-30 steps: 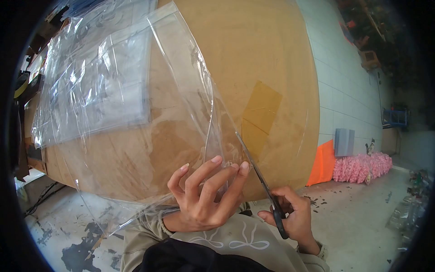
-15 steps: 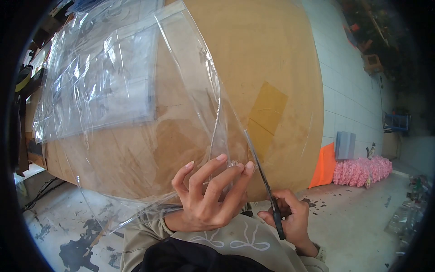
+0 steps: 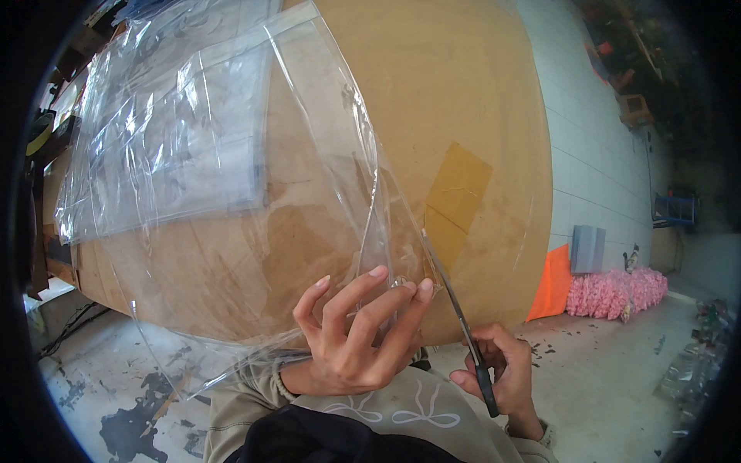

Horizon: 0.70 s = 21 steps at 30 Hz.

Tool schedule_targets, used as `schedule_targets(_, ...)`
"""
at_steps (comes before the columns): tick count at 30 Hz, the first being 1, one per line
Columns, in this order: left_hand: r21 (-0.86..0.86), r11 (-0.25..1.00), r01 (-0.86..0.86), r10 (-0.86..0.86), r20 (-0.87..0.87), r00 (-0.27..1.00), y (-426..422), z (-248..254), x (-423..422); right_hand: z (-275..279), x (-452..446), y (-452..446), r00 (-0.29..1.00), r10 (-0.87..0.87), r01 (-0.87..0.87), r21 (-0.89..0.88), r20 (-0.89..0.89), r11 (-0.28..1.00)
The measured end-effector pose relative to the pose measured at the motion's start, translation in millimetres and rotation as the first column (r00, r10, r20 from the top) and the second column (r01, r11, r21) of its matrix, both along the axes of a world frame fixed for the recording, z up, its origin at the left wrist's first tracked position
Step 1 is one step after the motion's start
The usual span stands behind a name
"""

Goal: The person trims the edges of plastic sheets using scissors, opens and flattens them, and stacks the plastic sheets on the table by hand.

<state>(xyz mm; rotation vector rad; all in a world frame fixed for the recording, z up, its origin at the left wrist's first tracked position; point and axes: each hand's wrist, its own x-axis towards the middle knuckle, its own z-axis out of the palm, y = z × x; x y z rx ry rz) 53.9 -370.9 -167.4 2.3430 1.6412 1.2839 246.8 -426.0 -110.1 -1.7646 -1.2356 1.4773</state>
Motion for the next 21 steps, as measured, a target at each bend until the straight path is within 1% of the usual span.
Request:
schedule_targets(7,-0.01,1.0,0.005,-0.005,-0.005,1.0,0,1,-1,5,-8,9,0.976,-0.002,-0.001,0.013,0.217,1.0)
schedule_targets(10,0.002,1.0,-0.001,0.001,-0.004,1.0,0,-1,0,8,-13,16,0.962,0.006,-0.014,0.029,0.272,0.999)
schedule_targets(13,-0.008,1.0,-0.013,0.013,0.024,1.0,0,0,0,5,-18,20,0.972,-0.025,0.008,0.075,0.235,0.997)
schedule_targets(16,-0.025,1.0,-0.006,0.007,0.044,0.999,-1,1,-1,3,-19,23,0.982,-0.027,0.013,0.077,0.187,0.997)
schedule_targets(19,-0.015,1.0,-0.01,0.011,0.058,0.998,-1,2,-2,4,-18,27,0.988,-0.053,0.043,0.071,0.148,0.997)
schedule_targets(21,-0.026,1.0,0.001,0.001,0.059,0.998,-2,1,-3,6,-16,29,0.986,-0.079,0.075,0.037,0.145,0.997)
